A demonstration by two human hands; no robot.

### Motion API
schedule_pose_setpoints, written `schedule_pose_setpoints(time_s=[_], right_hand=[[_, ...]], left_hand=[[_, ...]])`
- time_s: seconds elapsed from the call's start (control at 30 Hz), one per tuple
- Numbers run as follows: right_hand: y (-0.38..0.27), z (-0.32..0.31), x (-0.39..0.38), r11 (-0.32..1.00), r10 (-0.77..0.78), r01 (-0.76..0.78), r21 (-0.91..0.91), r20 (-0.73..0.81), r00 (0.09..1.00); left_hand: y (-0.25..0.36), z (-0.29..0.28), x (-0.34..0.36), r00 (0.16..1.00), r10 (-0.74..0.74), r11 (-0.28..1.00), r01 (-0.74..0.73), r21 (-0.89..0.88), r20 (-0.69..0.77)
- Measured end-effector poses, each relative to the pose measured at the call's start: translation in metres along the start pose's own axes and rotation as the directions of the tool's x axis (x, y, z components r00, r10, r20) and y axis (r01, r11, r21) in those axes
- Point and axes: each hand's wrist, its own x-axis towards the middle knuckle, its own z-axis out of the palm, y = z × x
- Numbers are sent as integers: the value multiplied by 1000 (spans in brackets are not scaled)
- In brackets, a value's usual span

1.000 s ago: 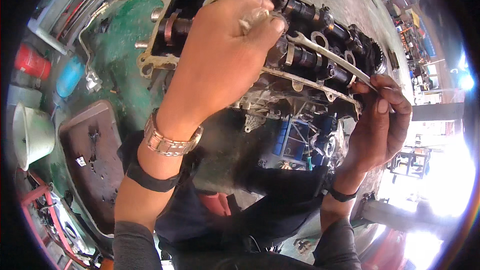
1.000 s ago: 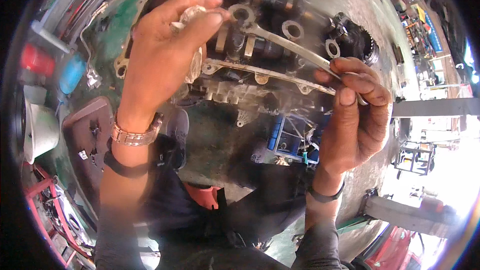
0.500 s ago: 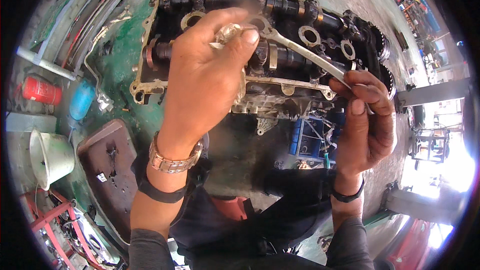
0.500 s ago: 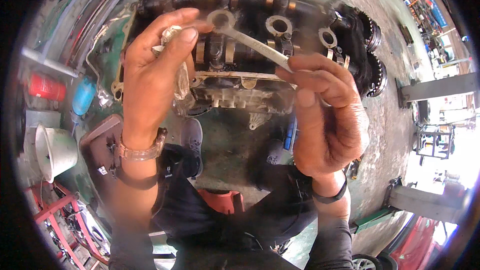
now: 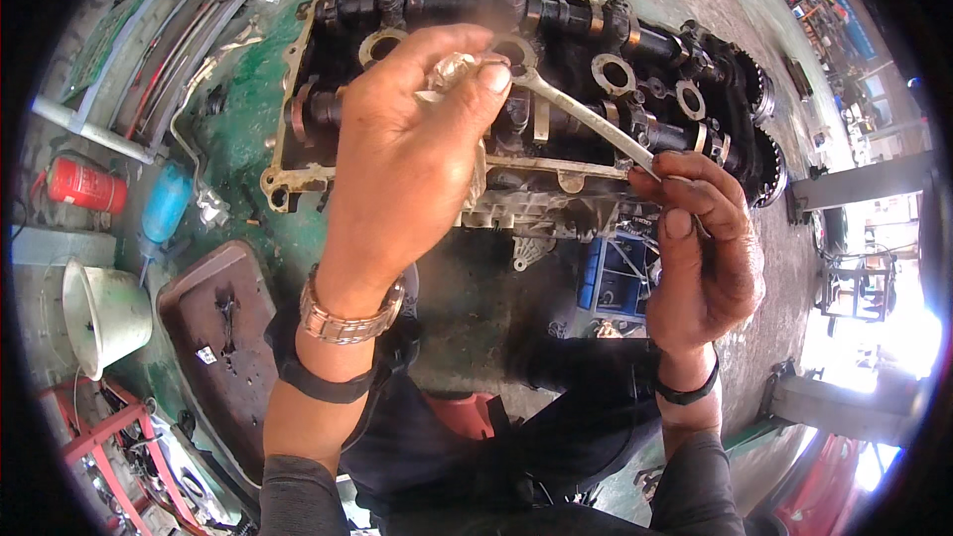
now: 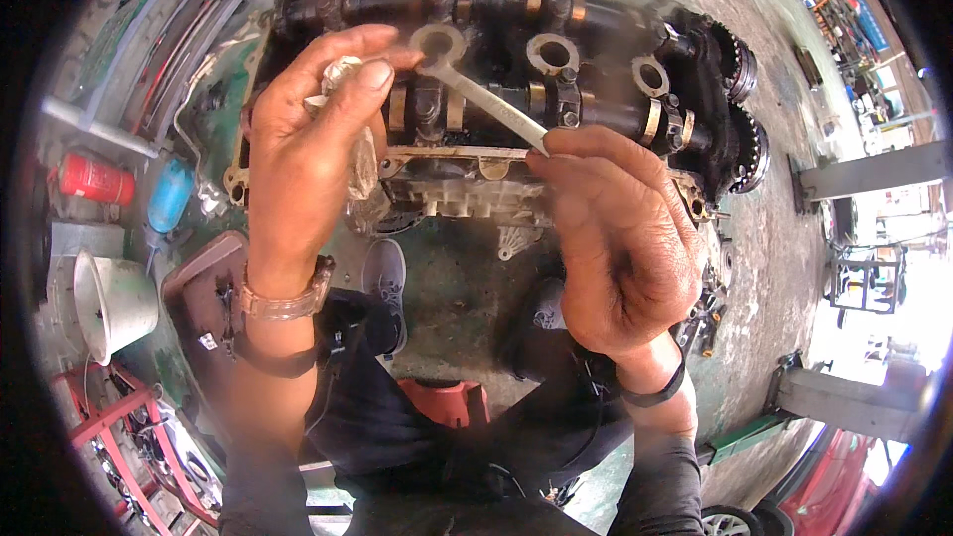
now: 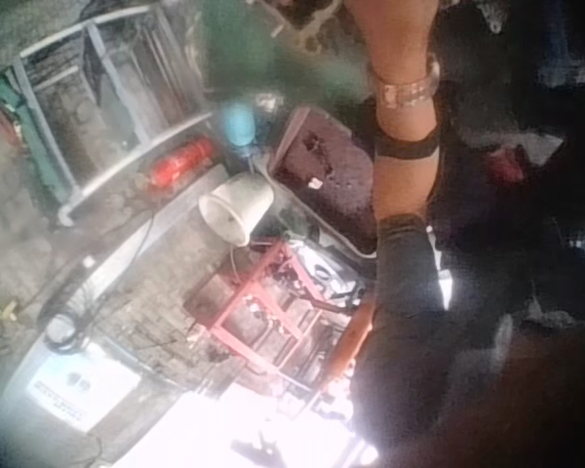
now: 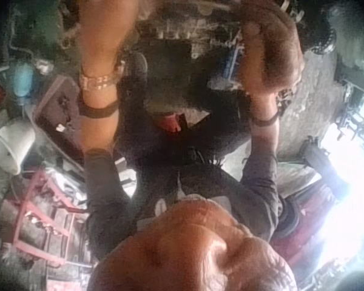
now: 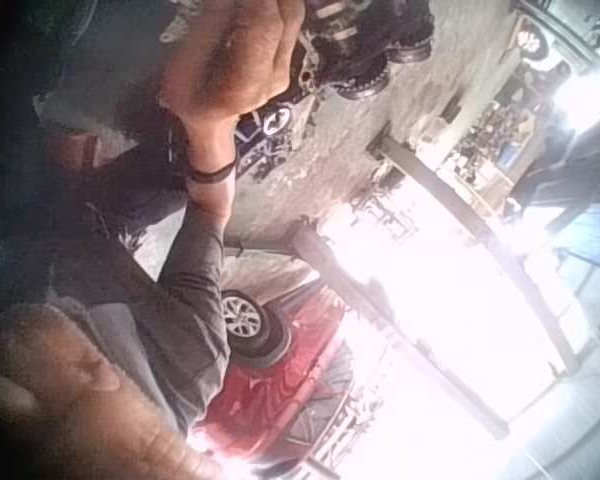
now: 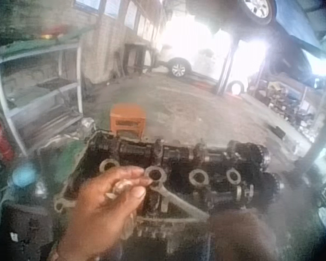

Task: The person uses a wrench to tighten bolts on an engine block while holding a small component by hand.

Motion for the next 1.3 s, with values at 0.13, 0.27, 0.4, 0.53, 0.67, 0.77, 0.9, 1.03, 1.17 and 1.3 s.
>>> schedule_pose_setpoints(time_s=[0.13, 0.27, 0.4, 0.53, 0.67, 0.77, 0.9, 1.03, 1.17, 1.3], right_hand=[[1, 2, -3, 999, 36, -34, 42, -35, 999], [0, 1, -6, 999, 42, -42, -3, -16, 999], [-1, 1, -9, 998, 68, -68, -2, -7, 998], [1, 1, -11, 994, 103, -102, 35, -14, 995], [4, 2, -14, 952, 257, -243, 184, -56, 965], [8, 2, -17, 947, 266, -252, 198, -43, 963], [13, 1, -16, 955, 236, -230, 189, -7, 972], [13, 1, -17, 898, 340, -317, 304, -27, 940], [11, -2, -18, 870, 428, -409, 275, -12, 904], [8, -9, -14, 792, 540, -531, 303, 61, 840]], left_hand=[[0, -1, 0, 1000, -16, 1000, 16, -16, 10], [1, -4, -1, 999, -43, 998, 42, 49, 29], [-1, -3, 1, 999, -18, 998, 16, 59, 31], [-2, -2, 3, 999, 18, 1000, -19, 20, 45], [-1, -2, 2, 999, 16, 998, -19, 62, 41], [-1, -1, 2, 999, 38, 996, -40, 84, 27], [-2, -2, 3, 999, 25, 997, -27, 77, 36], [-4, -3, 4, 999, 39, 996, -41, 77, 33], [-5, -4, 4, 999, 32, 995, -36, 94, 36], [-3, -6, 3, 999, 4, 984, -12, 176, 46]])
